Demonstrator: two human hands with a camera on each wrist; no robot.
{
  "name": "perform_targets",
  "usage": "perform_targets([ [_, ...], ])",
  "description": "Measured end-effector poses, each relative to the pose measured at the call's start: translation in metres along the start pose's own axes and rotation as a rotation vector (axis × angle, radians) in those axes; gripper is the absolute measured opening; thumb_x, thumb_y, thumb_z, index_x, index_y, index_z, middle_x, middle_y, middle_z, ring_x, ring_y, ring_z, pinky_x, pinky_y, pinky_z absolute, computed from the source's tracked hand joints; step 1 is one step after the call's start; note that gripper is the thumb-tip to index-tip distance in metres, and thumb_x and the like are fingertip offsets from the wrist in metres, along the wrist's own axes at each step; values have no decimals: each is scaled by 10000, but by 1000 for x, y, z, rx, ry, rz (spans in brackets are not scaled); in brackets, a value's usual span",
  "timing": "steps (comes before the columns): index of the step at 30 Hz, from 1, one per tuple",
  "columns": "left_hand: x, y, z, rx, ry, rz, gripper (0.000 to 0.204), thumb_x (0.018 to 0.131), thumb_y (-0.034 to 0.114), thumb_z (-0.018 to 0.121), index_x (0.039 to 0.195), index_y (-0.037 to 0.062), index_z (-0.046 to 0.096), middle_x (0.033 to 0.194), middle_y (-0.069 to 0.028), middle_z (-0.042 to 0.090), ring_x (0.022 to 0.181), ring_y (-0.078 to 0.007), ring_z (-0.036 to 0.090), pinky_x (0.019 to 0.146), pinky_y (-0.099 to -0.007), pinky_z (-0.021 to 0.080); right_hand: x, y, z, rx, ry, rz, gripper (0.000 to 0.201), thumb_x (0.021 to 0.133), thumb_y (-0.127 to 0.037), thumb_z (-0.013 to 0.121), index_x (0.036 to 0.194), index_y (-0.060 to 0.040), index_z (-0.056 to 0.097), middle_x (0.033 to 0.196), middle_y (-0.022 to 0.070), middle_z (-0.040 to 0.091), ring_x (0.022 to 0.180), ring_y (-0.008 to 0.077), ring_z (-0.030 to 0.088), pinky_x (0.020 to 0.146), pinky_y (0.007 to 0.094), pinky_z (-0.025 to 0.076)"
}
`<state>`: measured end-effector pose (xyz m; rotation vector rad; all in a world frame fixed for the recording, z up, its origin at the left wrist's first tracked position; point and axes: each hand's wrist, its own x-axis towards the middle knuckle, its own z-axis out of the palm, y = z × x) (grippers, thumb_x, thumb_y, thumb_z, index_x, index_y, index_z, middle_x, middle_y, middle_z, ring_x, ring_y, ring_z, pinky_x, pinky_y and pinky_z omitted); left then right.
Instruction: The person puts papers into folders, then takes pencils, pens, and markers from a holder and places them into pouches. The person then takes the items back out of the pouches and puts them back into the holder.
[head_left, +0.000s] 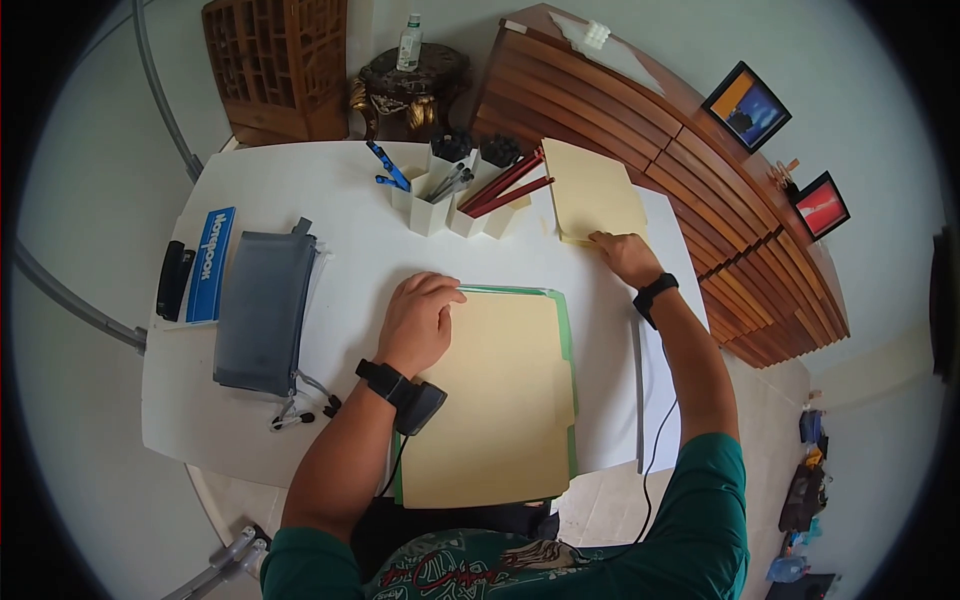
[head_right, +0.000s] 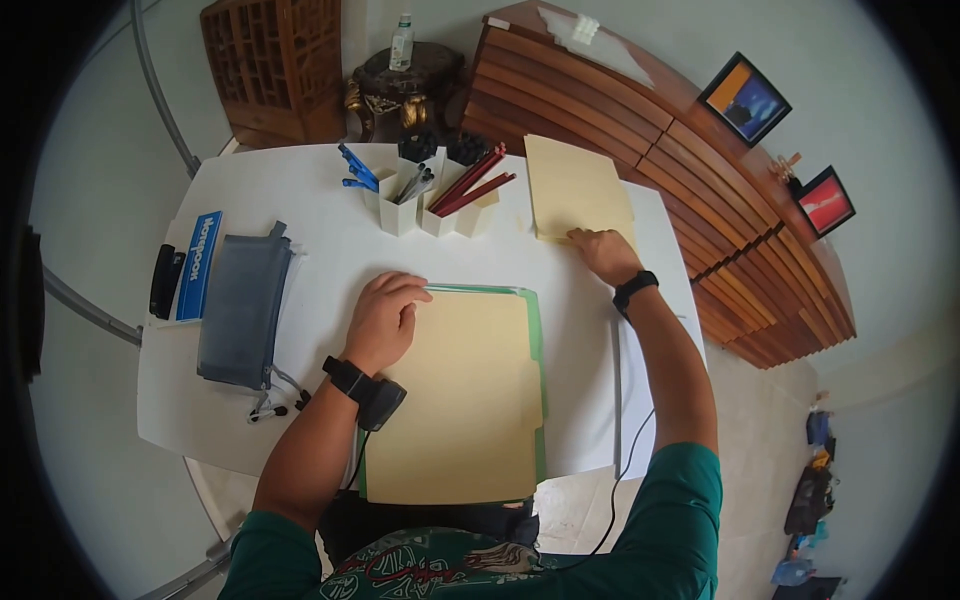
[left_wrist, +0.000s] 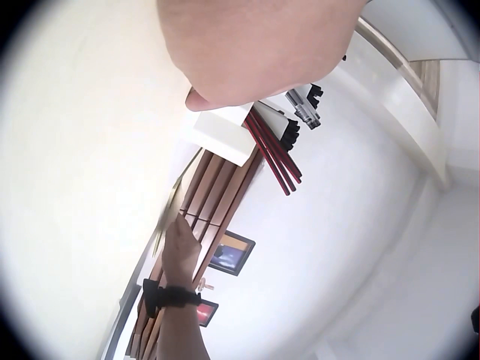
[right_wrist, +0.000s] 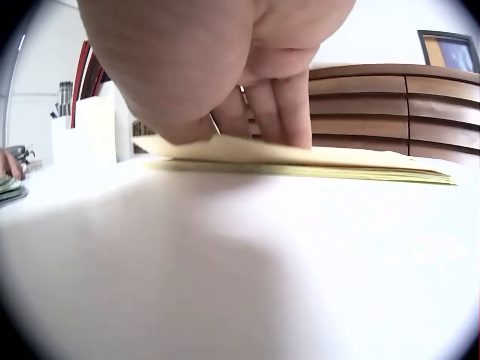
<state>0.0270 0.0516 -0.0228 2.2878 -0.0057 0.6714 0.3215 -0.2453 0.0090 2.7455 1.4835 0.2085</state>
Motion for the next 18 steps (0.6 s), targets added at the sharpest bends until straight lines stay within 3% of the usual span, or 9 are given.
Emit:
perform_targets([
  [5,0,1,0,1,16,3,211,791,-70,579,917,50,698,1117,-99,698,1117,-309,596,995,-426,457,3,-6,2,-64,50,45,246,914,-178,573,1124,-84,660,892,193,723,825,376,700,799,457,559],
  [8,-2,-4,4,-18,47,38,204,788,-66,583,911,48,699,1099,-105,702,1097,-320,601,980,-429,466,3,-17,-17,-89,-9,-5,216,918,-165,559,1093,-96,664,869,195,720,796,386,698,770,472,559],
  [11,-3,-8,7,-28,61,36,201,783,-64,587,909,47,697,1080,-107,708,1082,-329,608,963,-432,476,10,-5,8,-180,-79,68,289,888,-171,596,1162,-129,675,860,173,724,784,395,695,748,480,562],
  [16,-3,-8,7,-20,94,77,202,775,-70,584,895,44,701,1060,-108,714,1071,-322,616,954,-435,484,5,5,6,9,168,224,223,912,-149,564,1022,-103,753,948,198,723,913,378,694,821,473,550],
  [17,-4,-7,7,-38,98,74,198,777,-66,585,893,42,704,1056,-108,715,1068,-319,619,956,-433,486,6,8,-1,-43,397,110,236,922,-140,547,1040,-109,748,963,203,717,896,374,694,794,470,552],
  [18,-5,-9,7,-59,95,61,194,779,-62,587,892,41,706,1051,-108,717,1065,-317,622,958,-430,487,4,14,-9,-57,421,219,237,924,-138,542,1034,-107,749,974,199,719,894,366,698,780,460,555],
])
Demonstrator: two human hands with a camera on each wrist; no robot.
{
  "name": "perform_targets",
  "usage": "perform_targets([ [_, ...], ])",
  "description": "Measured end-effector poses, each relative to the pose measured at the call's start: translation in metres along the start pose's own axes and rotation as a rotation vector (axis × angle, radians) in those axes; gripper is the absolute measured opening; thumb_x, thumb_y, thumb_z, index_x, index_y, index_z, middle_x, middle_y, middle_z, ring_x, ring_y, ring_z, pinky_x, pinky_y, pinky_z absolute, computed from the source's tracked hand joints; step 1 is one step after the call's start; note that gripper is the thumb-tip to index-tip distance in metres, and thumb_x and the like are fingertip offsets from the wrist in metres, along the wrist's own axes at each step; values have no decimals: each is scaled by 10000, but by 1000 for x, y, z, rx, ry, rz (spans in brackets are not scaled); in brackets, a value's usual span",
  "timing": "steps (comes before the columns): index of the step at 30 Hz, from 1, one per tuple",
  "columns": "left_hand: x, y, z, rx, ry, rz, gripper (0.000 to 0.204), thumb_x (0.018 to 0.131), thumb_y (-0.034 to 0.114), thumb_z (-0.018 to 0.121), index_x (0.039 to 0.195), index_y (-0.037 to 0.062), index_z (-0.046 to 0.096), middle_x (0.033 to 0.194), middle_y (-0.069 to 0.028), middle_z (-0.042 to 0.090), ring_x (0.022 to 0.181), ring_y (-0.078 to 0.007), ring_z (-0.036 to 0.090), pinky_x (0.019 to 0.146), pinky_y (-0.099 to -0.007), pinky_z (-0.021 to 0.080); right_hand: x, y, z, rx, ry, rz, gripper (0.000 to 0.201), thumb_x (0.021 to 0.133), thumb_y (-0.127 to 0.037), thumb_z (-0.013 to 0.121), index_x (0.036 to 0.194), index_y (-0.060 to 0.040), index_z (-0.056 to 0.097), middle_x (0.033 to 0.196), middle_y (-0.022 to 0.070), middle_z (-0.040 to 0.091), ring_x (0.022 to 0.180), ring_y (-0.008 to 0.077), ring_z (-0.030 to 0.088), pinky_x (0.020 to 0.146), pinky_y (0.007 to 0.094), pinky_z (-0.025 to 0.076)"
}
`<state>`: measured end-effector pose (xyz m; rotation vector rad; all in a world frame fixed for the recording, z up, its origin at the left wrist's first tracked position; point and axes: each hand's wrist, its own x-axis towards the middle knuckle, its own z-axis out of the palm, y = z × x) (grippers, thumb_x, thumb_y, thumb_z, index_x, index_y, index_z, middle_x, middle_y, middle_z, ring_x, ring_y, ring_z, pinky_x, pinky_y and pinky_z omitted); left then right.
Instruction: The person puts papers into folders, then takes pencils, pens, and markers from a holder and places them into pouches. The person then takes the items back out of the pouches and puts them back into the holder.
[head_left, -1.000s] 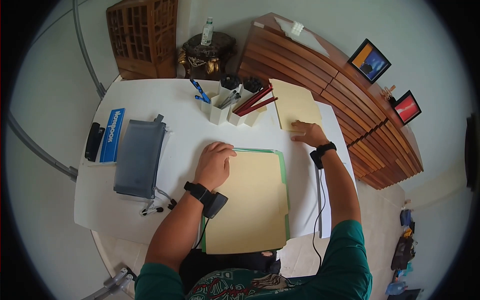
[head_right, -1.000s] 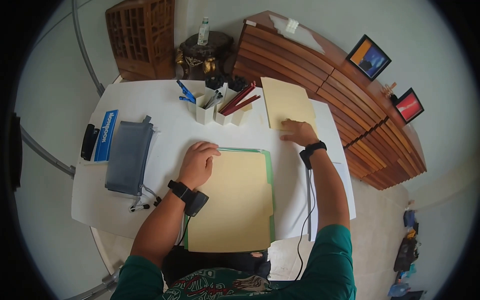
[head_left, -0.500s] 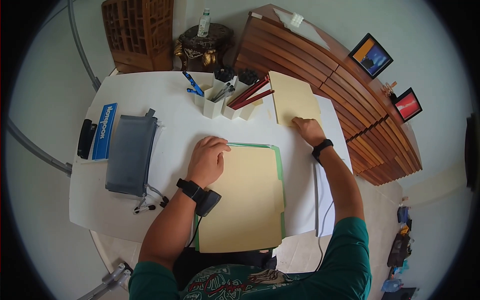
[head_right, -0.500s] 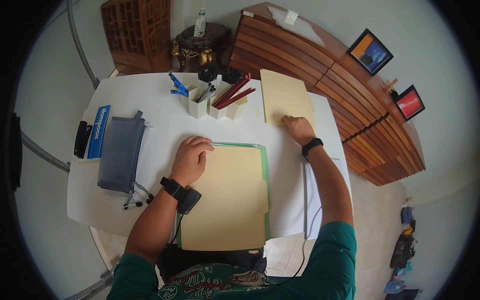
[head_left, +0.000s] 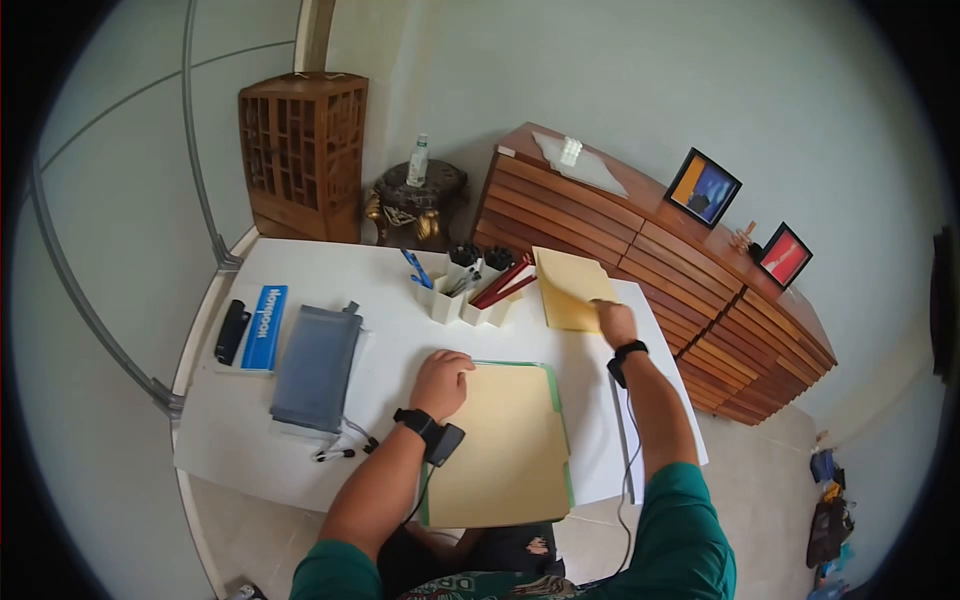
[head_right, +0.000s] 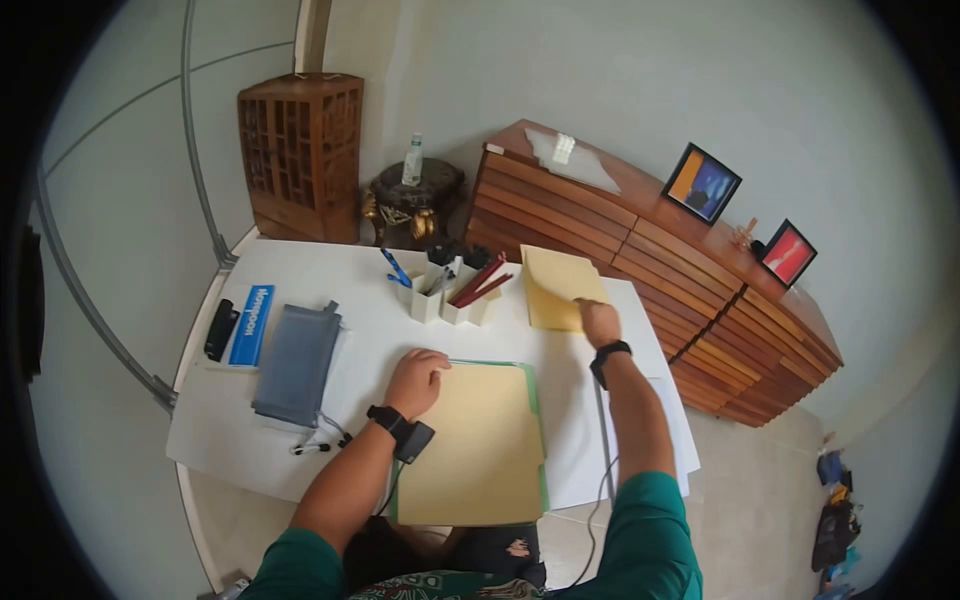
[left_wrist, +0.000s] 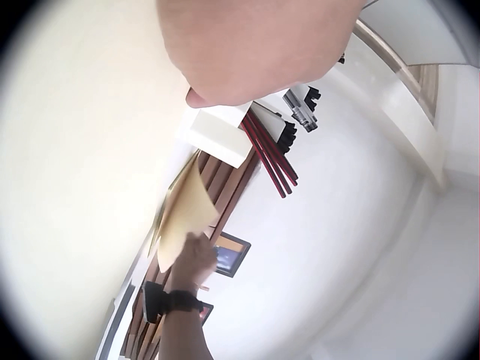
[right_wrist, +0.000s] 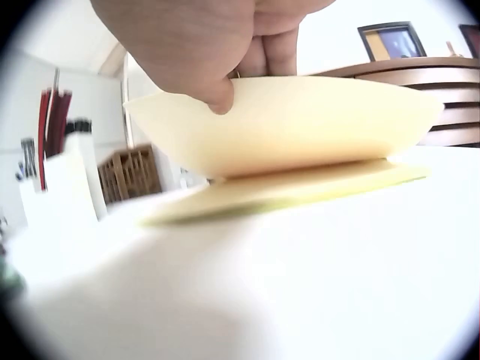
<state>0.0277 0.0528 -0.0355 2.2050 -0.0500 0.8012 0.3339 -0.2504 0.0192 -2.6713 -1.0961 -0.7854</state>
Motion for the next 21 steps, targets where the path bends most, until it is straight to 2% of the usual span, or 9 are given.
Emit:
perform_targets([
  [1,0,-2,0,8,3,2,194,779,-62,587,892,41,706,1051,-108,717,1065,-317,622,958,-430,487,-1,-9,-27,-34,13,105,238,925,-136,538,1028,-105,751,985,194,721,892,359,701,766,450,558],
  [5,-1,-2,2,-16,16,-16,164,801,-40,605,904,32,711,1031,-116,723,1043,-324,635,931,-423,508,-36,-86,-159,58,552,73,212,881,-12,599,1035,-67,733,976,169,725,838,319,710,707,394,568],
  [9,1,-5,3,-97,19,-100,131,878,56,598,926,36,719,1010,-136,724,1013,-355,640,937,-445,496,-143,-185,-224,68,569,-20,283,809,71,656,1026,-83,753,996,107,745,859,315,717,764,385,575],
  [11,2,2,0,-280,89,-278,188,932,120,576,1026,27,710,1036,-150,722,1032,-368,641,924,-441,504,-196,-231,-221,103,461,-100,309,776,63,677,1034,-89,751,1018,78,749,934,295,725,806,387,581],
  [12,1,-15,10,-345,130,-233,249,956,178,578,1113,18,687,1064,-162,719,1041,-369,649,915,-430,513,-214,-254,-221,137,297,-150,306,771,44,673,1037,-88,746,1050,79,743,1002,293,712,851,401,575],
  [13,1,-18,9,-350,113,-247,249,956,178,578,1113,18,687,1064,-162,719,1041,-369,649,915,-430,513,-228,-274,-220,173,134,-190,305,766,24,670,1041,-87,741,1082,79,736,1070,290,700,896,414,569],
  [16,0,-14,9,-497,86,-293,287,942,197,609,1162,23,671,1160,-150,699,1121,-341,626,982,-427,483,-255,-306,-203,314,-182,-279,337,767,-41,645,1093,-75,720,1208,94,688,1219,305,626,1004,458,520],
  [18,-3,-5,3,12,-10,-20,324,913,210,646,1178,25,667,1248,-117,663,1199,-307,576,1053,-422,436,-263,-316,-186,405,-236,-307,383,752,-60,648,1131,-66,707,1235,103,668,1250,315,604,1024,464,509],
  [21,-7,4,-4,190,-146,69,371,842,189,713,1178,41,667,1265,-116,635,1237,-304,531,1072,-416,421,-259,-322,-178,440,-237,-308,376,764,-70,648,1136,-57,702,1230,107,670,1245,317,606,1028,457,509],
])
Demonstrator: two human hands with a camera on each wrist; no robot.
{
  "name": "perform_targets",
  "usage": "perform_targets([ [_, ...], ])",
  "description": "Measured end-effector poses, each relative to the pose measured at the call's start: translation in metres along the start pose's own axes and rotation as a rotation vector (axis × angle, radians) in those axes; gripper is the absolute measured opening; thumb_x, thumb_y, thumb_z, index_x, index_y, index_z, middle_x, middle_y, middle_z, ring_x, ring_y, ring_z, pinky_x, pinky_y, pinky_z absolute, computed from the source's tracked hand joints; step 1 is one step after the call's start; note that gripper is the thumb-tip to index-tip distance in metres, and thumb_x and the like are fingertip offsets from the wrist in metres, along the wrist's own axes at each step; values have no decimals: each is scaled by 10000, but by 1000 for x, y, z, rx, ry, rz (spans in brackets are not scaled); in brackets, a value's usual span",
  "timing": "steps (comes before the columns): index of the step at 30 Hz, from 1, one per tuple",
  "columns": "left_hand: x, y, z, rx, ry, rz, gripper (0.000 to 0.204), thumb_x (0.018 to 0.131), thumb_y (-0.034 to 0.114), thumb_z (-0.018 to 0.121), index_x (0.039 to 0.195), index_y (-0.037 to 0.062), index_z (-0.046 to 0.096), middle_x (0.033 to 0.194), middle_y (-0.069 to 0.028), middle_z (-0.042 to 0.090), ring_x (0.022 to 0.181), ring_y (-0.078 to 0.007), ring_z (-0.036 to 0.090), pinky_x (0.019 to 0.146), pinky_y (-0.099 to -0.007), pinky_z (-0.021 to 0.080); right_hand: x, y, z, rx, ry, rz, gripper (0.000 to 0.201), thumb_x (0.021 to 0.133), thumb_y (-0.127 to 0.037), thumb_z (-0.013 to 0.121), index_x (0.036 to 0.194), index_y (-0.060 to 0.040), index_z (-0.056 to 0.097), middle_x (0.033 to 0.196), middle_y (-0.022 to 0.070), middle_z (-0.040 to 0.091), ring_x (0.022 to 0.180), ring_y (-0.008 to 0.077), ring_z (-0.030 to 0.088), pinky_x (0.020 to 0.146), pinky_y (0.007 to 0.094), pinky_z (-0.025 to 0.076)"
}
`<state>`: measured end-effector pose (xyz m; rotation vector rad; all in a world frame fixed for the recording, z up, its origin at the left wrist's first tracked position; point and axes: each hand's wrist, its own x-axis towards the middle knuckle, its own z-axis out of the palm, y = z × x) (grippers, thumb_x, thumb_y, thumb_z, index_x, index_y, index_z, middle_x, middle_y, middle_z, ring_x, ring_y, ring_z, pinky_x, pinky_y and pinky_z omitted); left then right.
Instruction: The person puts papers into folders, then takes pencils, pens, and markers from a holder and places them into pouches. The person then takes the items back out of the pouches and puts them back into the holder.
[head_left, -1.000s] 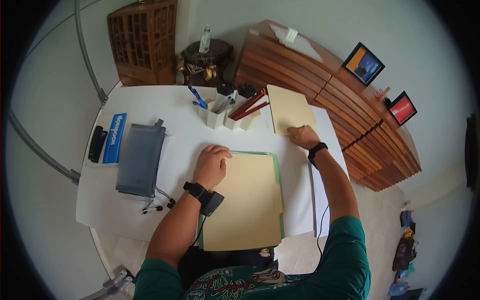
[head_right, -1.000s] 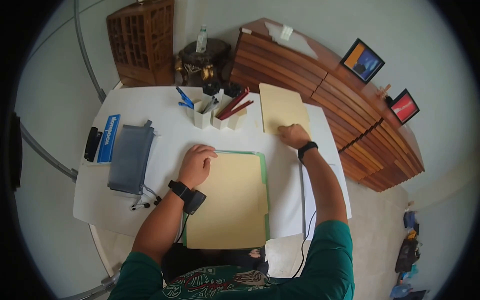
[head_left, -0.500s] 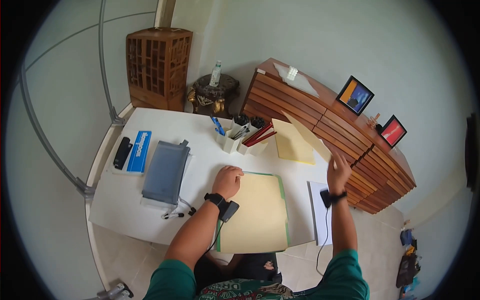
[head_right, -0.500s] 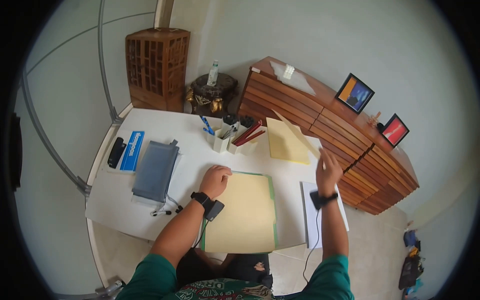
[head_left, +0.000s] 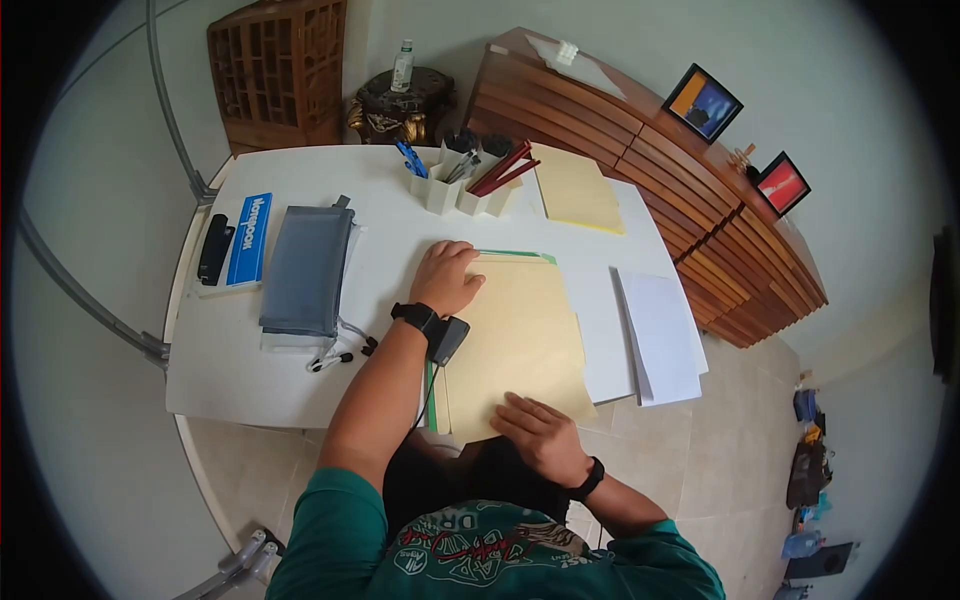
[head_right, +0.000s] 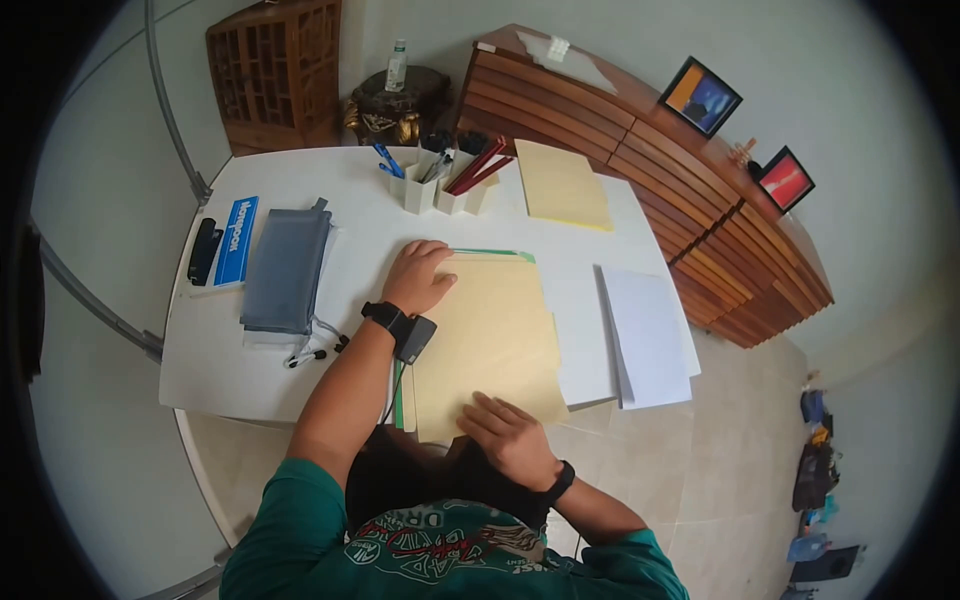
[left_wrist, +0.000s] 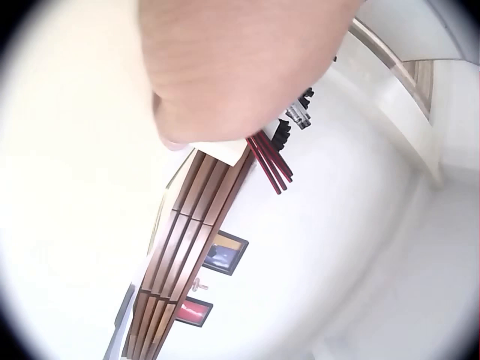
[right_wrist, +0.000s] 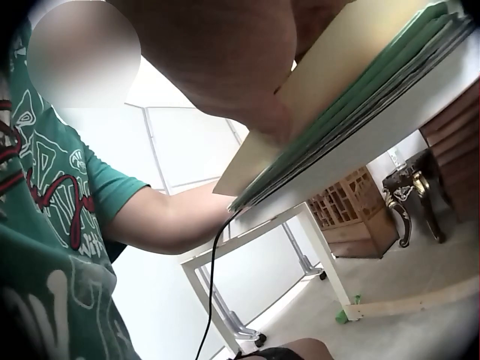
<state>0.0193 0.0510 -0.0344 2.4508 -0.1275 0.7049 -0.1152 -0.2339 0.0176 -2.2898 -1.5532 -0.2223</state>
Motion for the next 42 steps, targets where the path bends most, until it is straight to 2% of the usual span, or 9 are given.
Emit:
perform_targets([
  [6,1,-1,-2,-152,-115,2,362,815,164,728,1150,39,667,1243,-106,628,1238,-302,516,1081,-421,404,13,3,6,13,-6,-28,397,767,-51,652,1161,-64,708,1235,105,677,1245,307,614,1032,424,519],
  [19,2,9,-5,-9,-3,-57,357,829,158,725,1142,14,629,1191,-126,599,1197,-307,502,1037,-441,396,16,5,15,49,-39,-33,425,782,-96,628,1202,-57,685,1282,118,652,1286,318,579,1056,445,496],
  [26,6,-16,13,-267,182,-127,139,906,28,588,1045,31,584,949,-177,628,960,-402,599,849,-460,485,20,3,-4,38,-44,-64,407,786,-101,667,1188,-38,682,1273,118,657,1264,329,592,1053,447,497],
  [28,7,-20,12,-426,230,-203,114,948,33,532,1047,15,585,991,-194,639,972,-405,601,856,-448,488,7,12,-34,390,145,19,387,802,-47,697,1189,-27,679,1262,123,670,1204,322,634,1026,416,506],
  [32,6,-47,18,-713,191,-321,154,977,22,457,1009,-3,605,875,-95,619,834,-188,597,793,-329,480,-51,99,-88,-72,659,630,321,858,2,658,1178,12,681,1132,161,720,1075,293,693,936,400,537],
  [34,8,-49,19,-795,232,-287,167,987,21,441,989,-1,606,821,-23,579,799,-101,535,746,-272,459,-101,183,-97,136,806,859,317,890,-88,723,1181,28,677,1164,186,707,1082,323,686,924,423,540],
  [36,10,-51,18,-961,250,-454,175,998,13,448,964,20,619,856,11,622,754,-79,566,697,-231,464,-140,236,-114,-376,421,1010,569,829,-259,797,1278,37,611,1298,234,625,1178,379,616,992,436,507],
  [39,11,-42,10,-1217,290,-516,149,994,31,480,959,28,625,860,-16,638,744,-101,594,680,-237,483,-173,287,-116,-337,150,1299,782,693,-366,871,1301,47,599,1298,237,630,1177,373,624,984,421,510],
  [42,11,-46,7,-1392,313,-576,117,983,42,509,954,35,622,858,-32,644,740,-123,609,678,-250,493,-169,288,-125,-203,86,1354,769,641,-333,895,1254,52,637,1220,241,674,1105,359,668,938,412,536],
])
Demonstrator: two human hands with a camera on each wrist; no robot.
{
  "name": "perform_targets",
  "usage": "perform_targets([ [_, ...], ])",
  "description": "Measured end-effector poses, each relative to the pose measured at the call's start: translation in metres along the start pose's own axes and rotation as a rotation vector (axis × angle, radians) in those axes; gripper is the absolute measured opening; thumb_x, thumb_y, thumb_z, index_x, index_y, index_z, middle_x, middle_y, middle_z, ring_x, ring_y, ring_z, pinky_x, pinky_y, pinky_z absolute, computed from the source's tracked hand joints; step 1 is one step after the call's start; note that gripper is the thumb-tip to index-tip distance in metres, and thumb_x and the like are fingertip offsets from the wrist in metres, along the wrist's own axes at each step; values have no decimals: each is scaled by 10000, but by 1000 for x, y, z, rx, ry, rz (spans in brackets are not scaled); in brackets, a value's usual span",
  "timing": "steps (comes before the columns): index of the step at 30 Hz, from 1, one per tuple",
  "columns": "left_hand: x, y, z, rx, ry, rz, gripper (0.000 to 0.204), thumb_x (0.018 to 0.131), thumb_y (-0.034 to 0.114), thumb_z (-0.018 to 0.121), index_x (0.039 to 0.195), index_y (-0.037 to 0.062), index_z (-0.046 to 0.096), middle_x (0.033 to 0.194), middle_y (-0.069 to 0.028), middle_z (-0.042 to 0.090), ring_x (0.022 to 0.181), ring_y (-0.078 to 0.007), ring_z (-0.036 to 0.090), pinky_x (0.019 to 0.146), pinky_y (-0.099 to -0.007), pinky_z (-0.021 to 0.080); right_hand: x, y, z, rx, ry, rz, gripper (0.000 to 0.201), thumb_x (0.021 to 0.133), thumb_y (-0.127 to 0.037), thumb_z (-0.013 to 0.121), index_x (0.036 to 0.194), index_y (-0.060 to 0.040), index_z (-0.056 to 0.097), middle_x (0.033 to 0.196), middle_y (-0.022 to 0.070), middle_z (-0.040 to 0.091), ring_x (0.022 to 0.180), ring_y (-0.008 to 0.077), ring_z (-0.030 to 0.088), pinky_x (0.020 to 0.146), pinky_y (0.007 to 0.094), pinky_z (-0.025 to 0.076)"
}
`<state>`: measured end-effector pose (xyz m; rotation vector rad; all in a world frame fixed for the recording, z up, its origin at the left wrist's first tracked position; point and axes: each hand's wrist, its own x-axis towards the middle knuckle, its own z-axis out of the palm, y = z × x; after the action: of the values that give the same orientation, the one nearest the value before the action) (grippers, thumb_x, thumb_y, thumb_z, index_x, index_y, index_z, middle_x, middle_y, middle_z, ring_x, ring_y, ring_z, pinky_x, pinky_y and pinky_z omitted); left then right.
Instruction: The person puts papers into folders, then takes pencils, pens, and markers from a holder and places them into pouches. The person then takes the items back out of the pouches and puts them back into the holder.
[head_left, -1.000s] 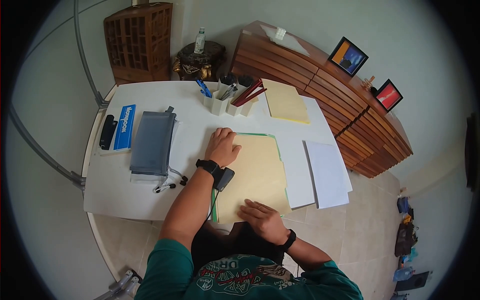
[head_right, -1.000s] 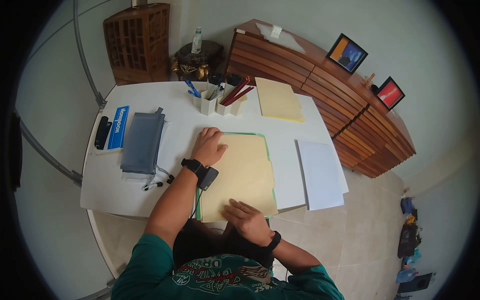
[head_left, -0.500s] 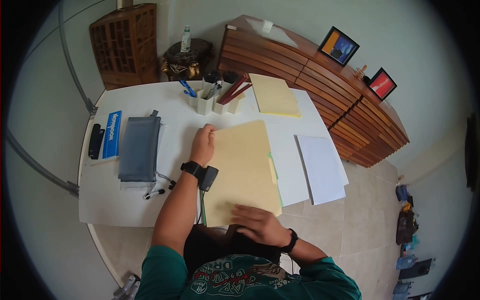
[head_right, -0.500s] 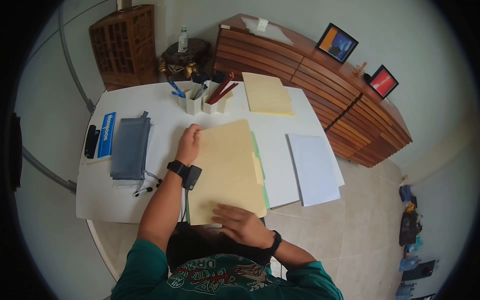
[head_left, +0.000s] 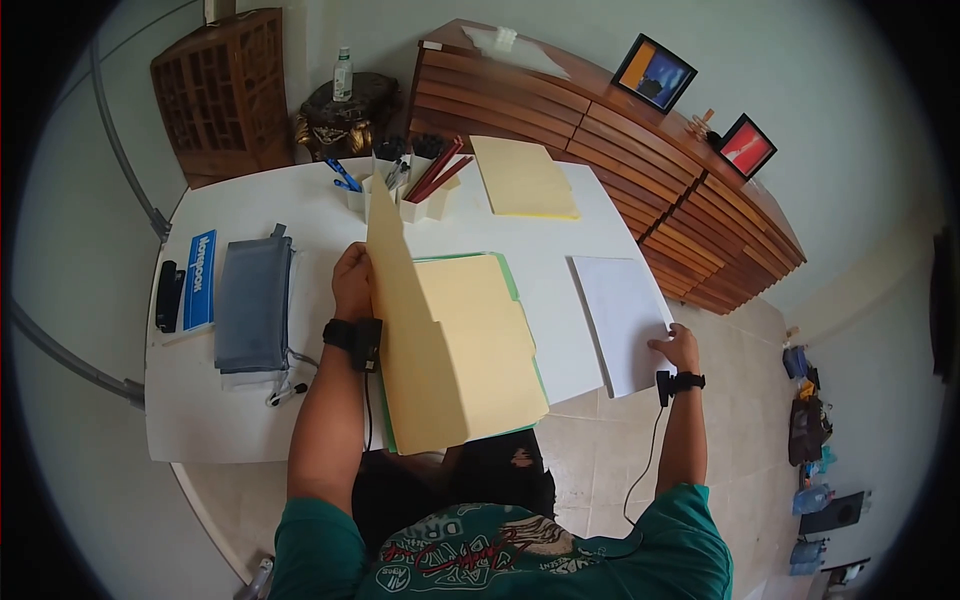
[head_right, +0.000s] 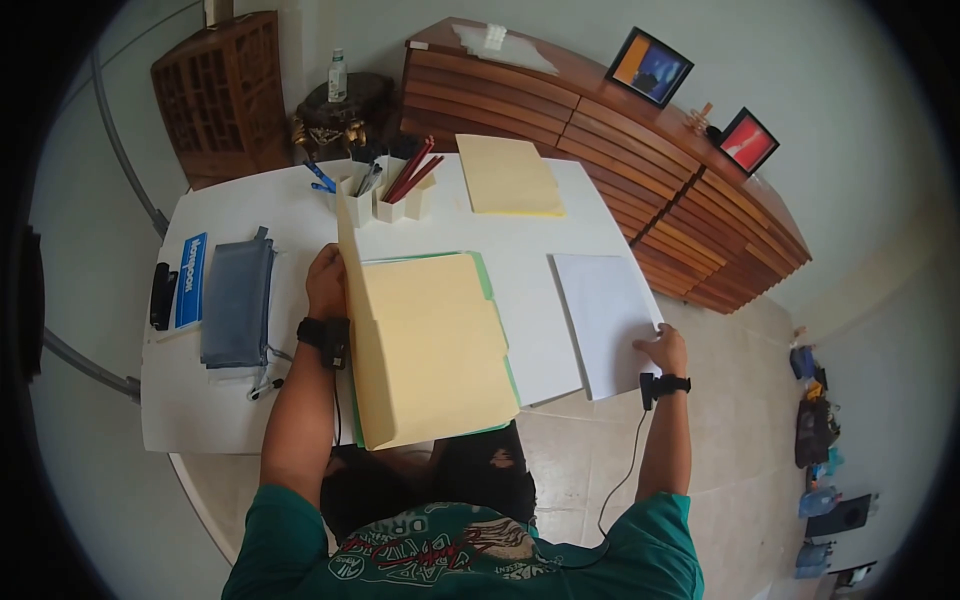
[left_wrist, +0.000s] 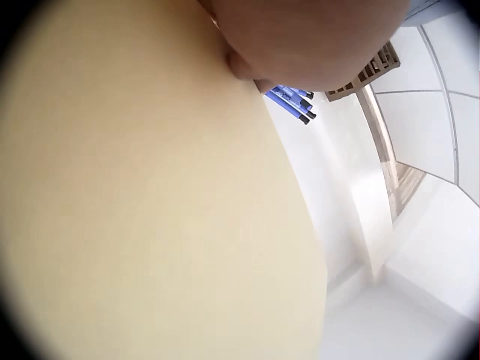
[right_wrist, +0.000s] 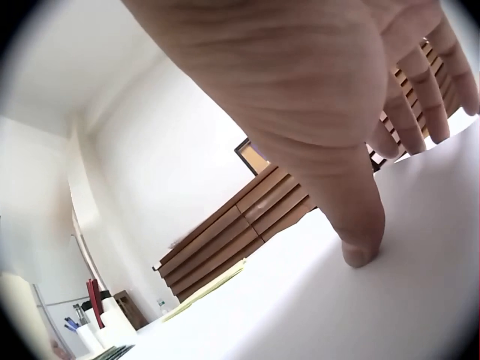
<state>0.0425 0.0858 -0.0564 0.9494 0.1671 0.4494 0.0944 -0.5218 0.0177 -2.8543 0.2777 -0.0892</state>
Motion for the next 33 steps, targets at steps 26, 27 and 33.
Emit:
perform_targets([
  [26,7,-7,-12,-182,-37,-46,115,996,24,498,983,18,613,915,-69,682,793,-158,667,739,-287,542,-23,-21,10,-113,302,-140,509,692,-240,850,1101,10,678,1041,234,722,985,401,691,840,465,556],
  [27,9,-8,-14,-181,-58,-48,103,996,28,501,995,23,604,923,-75,684,807,-180,673,750,-310,551,-24,-23,9,-126,319,-143,520,690,-241,847,1114,6,674,1046,237,720,989,404,688,840,468,554],
  [33,7,-6,-11,-164,-46,-35,95,988,25,509,986,21,603,907,-71,677,796,-175,669,746,-305,549,-22,-21,5,-140,141,-79,387,741,-235,794,1025,11,704,986,248,719,939,422,691,815,481,557],
])
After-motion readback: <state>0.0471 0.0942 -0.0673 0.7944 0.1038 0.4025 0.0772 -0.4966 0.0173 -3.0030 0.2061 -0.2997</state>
